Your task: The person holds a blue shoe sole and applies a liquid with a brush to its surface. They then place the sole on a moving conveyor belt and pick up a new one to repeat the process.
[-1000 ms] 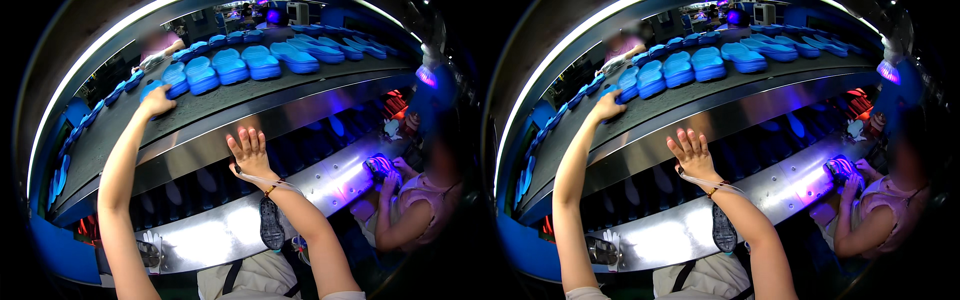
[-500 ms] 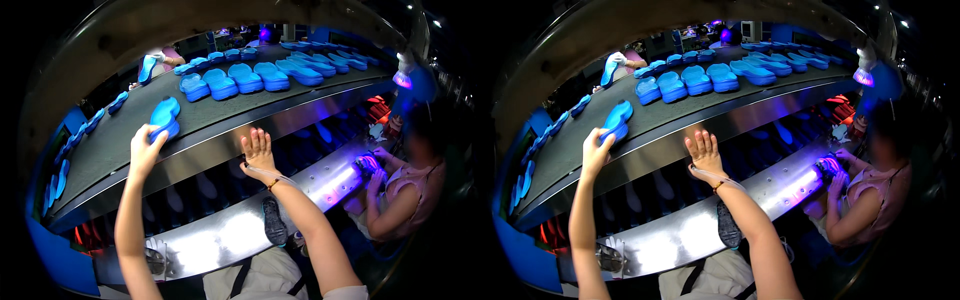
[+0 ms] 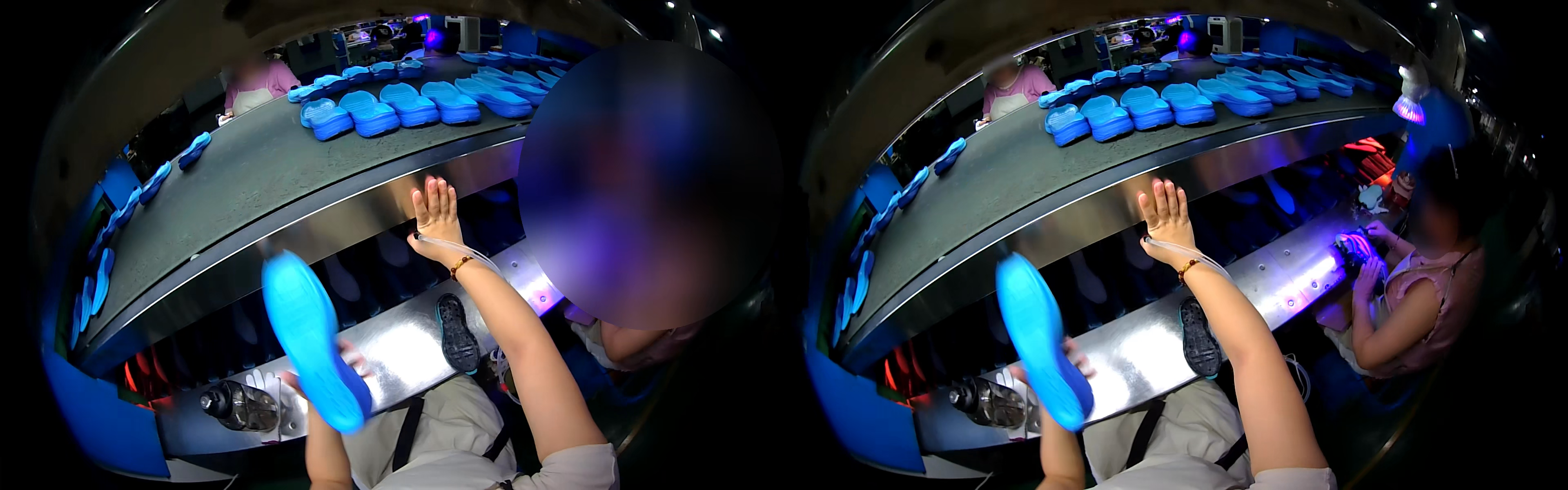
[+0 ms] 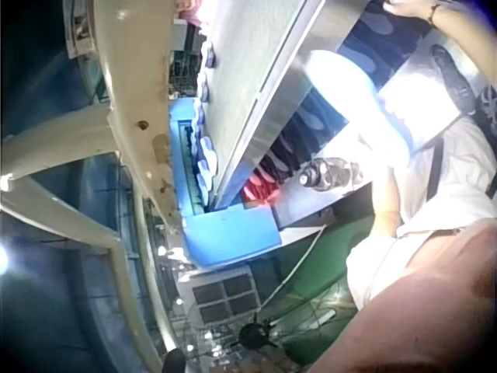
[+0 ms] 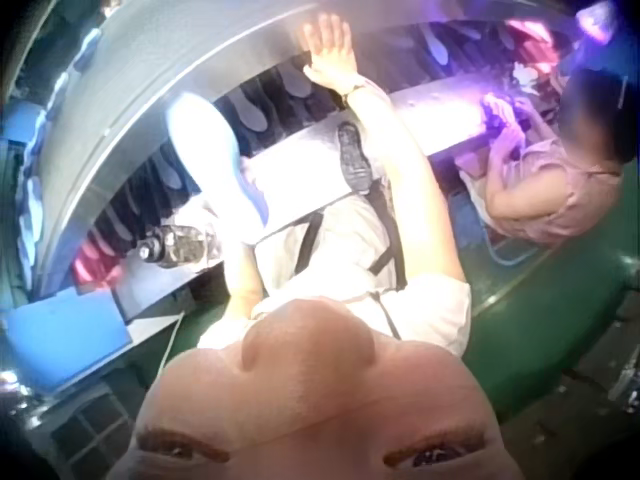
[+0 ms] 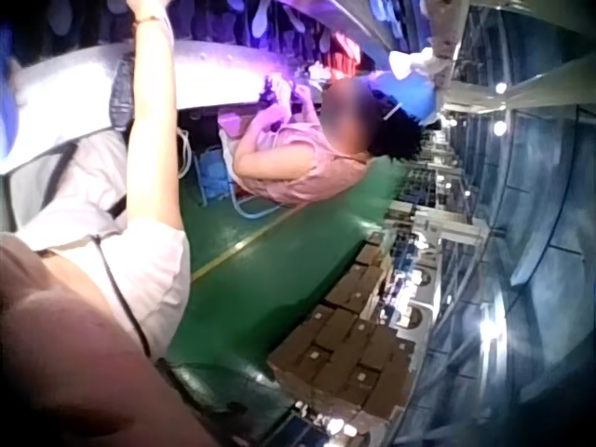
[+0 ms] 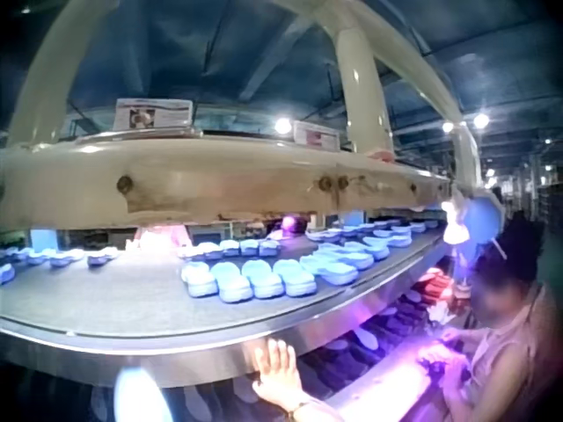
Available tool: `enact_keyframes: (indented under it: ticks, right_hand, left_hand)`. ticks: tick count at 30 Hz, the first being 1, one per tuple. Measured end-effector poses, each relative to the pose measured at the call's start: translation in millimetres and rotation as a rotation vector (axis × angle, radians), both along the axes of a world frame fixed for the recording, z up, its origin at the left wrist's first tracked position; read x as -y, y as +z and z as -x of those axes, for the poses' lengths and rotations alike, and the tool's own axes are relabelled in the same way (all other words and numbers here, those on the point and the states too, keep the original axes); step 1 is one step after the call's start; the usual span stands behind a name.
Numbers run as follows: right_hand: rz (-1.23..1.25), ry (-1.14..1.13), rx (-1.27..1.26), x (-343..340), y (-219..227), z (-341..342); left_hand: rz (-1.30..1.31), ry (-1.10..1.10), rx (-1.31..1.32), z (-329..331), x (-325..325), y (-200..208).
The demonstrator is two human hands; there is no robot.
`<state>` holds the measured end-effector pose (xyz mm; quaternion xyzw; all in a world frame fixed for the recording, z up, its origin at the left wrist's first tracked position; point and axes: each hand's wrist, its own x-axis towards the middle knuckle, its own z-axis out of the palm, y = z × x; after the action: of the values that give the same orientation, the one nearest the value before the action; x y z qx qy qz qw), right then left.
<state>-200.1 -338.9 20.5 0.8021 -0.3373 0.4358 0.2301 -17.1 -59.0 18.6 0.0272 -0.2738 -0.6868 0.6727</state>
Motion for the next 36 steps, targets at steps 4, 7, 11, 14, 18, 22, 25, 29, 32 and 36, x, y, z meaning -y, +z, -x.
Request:
enact_keyframes:
  ticks: [4,7,11,14,18,22,25,29,32,36]
  right_hand:
    - [0.0,0.017,0.031,-6.0,10.0,12.3]
    - [-0.207,0.041,-0.039,-48.5,37.6,18.3]
    - [-0.943,0.453,0.658,-109.6,-4.5,46.3]
    - [-1.338,0.631,1.146,-142.5,-78.2,73.9]
    - [-1.662,0.704,1.474,-202.5,-101.9,85.0]
    - [-1.634,0.829,1.521,-227.9,-72.3,85.7]
    - [-1.644,1.05,1.506,-227.7,-41.2,88.1]
    - [-1.658,1.081,1.337,-211.3,-23.1,69.9]
    - [-1.687,0.99,1.371,-201.9,-25.4,58.6]
    - [-1.7,0.924,1.415,-193.5,-30.8,47.0]
  left_hand:
    - [-0.436,-0.212,0.024,27.6,-26.3,-79.9]
    - [-0.598,-0.222,0.064,33.0,-47.8,-97.1]
    - [-0.78,0.145,0.076,15.9,-73.2,-132.0]
    - [-0.86,0.176,0.014,7.0,-83.2,-137.6]
    - [-0.863,0.251,0.115,-2.7,-88.8,-126.0]
    - [-0.451,0.036,-0.038,11.7,-51.9,-90.3]
    - [-0.512,-0.035,-0.049,45.5,-8.2,-61.0]
    - [-0.544,-0.014,0.043,85.7,6.1,-48.0]
    - [-0.463,-0.102,-0.019,90.9,2.6,-42.2]
    - [-0.5,-0.091,-0.04,94.7,0.6,-36.8]
